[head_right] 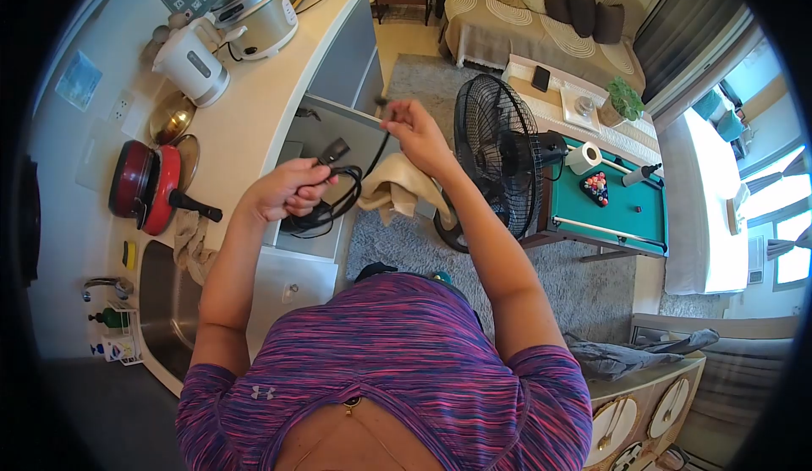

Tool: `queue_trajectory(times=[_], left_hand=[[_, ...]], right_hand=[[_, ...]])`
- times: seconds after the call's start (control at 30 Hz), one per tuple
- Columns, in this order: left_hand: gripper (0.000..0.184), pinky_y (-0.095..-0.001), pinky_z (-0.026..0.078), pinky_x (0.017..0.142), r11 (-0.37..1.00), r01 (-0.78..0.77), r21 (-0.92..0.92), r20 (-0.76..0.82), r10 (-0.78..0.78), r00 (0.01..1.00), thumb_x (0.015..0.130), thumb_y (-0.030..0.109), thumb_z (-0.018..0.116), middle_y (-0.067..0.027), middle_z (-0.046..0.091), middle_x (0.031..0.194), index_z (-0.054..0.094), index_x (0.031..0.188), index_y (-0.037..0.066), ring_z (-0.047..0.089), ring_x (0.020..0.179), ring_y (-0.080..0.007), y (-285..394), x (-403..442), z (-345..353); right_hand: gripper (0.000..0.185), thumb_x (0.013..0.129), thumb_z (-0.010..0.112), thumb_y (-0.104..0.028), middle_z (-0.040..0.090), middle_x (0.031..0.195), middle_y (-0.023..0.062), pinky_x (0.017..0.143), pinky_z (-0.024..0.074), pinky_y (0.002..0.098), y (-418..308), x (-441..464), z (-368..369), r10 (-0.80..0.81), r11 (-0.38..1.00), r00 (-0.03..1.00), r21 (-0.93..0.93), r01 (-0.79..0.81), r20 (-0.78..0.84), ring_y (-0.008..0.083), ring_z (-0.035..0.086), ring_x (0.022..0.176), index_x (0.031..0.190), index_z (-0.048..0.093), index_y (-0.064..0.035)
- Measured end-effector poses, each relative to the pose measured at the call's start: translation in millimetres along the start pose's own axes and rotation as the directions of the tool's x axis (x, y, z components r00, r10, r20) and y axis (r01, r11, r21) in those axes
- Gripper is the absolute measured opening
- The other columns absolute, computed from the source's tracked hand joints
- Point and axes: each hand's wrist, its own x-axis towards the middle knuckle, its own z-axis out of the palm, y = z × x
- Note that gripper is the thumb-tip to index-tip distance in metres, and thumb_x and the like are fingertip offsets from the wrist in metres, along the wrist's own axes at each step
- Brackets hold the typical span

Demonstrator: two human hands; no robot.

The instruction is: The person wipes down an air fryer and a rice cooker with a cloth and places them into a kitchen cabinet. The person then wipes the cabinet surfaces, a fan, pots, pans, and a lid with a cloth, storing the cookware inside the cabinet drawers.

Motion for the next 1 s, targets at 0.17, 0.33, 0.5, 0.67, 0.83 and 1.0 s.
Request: queue_trajectory(times=[0.17, 0.33, 0.5, 0.67, 0.83, 1.0], left_hand=[[0.027, -0.0163, 0.021, 0.033, 0.999, 0.05, 0.0, 0.042, -0.05, 0.998, 0.093, 0.03, 0.043, 0.006, 0.034, 0.053, 0.05, 0.092, 0.003, 0.027, 0.036, -0.0009, -5.0, 13.2, -4.0], [0.04, -0.0179, 0.023, 0.034, 0.907, 0.138, -0.397, 0.203, -0.059, 0.977, 0.094, 0.035, 0.032, 0.0046, 0.035, 0.053, 0.051, 0.097, 0.0, 0.028, 0.037, -0.0029, -12.0, 20.5, -26.8], [0.035, -0.0181, 0.028, 0.036, 0.824, 0.21, -0.527, 0.317, -0.038, 0.948, 0.094, 0.033, 0.037, 0.0019, 0.039, 0.056, 0.051, 0.094, 0.001, 0.036, 0.04, -0.007, -21.3, 24.8, -34.5], [0.03, -0.0227, 0.05, 0.053, 0.921, -0.014, -0.39, 0.194, 0.097, 0.976, 0.091, 0.031, 0.047, -0.0045, 0.055, 0.07, 0.054, 0.082, 0.003, 0.057, 0.062, -0.013, -18.8, 27.9, -44.6], [0.029, -0.0344, 0.049, 0.078, 0.863, -0.189, -0.469, 0.002, 0.215, 0.977, 0.091, 0.032, 0.047, -0.0031, 0.059, 0.077, 0.056, 0.087, 0.005, 0.059, 0.091, -0.0216, -13.4, 24.8, -48.1], [0.035, -0.0291, 0.049, 0.066, 0.865, -0.376, -0.331, -0.195, 0.328, 0.925, 0.092, 0.036, 0.042, -0.0006, 0.057, 0.074, 0.056, 0.097, 0.004, 0.062, 0.083, -0.0205, -10.9, 23.5, -60.1]], right_hand=[[0.036, 0.076, 0.045, 0.005, 0.057, 0.083, 0.0047, 0.065, 0.0405, 0.0214, -43.1, 6.4, 18.6, -0.124, 0.992, 0.99, -0.021, 0.125, 0.061, 0.0095, 0.05, 0.075, 0.111, 0.052, 0.001], [0.031, 0.078, 0.044, 0.006, 0.057, 0.082, 0.0054, 0.065, 0.042, 0.0227, -55.9, -5.6, 28.7, -0.29, 0.931, 0.931, -0.16, 0.328, 0.22, 0.0108, 0.053, 0.075, 0.104, 0.058, -0.0019], [0.028, 0.078, 0.047, 0.008, 0.058, 0.088, 0.0057, 0.073, 0.0436, 0.0249, -60.7, -6.8, 31.0, -0.457, 0.806, 0.832, -0.248, 0.537, 0.315, 0.0148, 0.056, 0.079, 0.099, 0.062, -0.0034], [0.033, 0.071, 0.051, 0.01, 0.058, 0.091, 0.0076, 0.07, 0.0473, 0.0282, -65.0, -3.2, 26.9, -0.555, 0.58, 0.751, -0.481, 0.658, 0.358, 0.0214, 0.059, 0.079, 0.097, 0.063, -0.0062], [0.04, 0.068, 0.059, -0.002, 0.057, 0.092, 0.0066, 0.055, 0.0505, 0.0296, -56.2, -1.0, 43.9, -0.66, 0.148, 0.571, -0.662, 0.735, 0.487, 0.0199, 0.06, 0.068, 0.105, 0.061, -0.0132], [0.043, 0.067, 0.061, -0.005, 0.058, 0.094, 0.0067, 0.055, 0.0507, 0.0299, -36.5, 16.1, 80.0, -0.651, 0.182, 0.561, -0.612, 0.77, 0.512, 0.021, 0.061, 0.07, 0.109, 0.059, -0.014]])
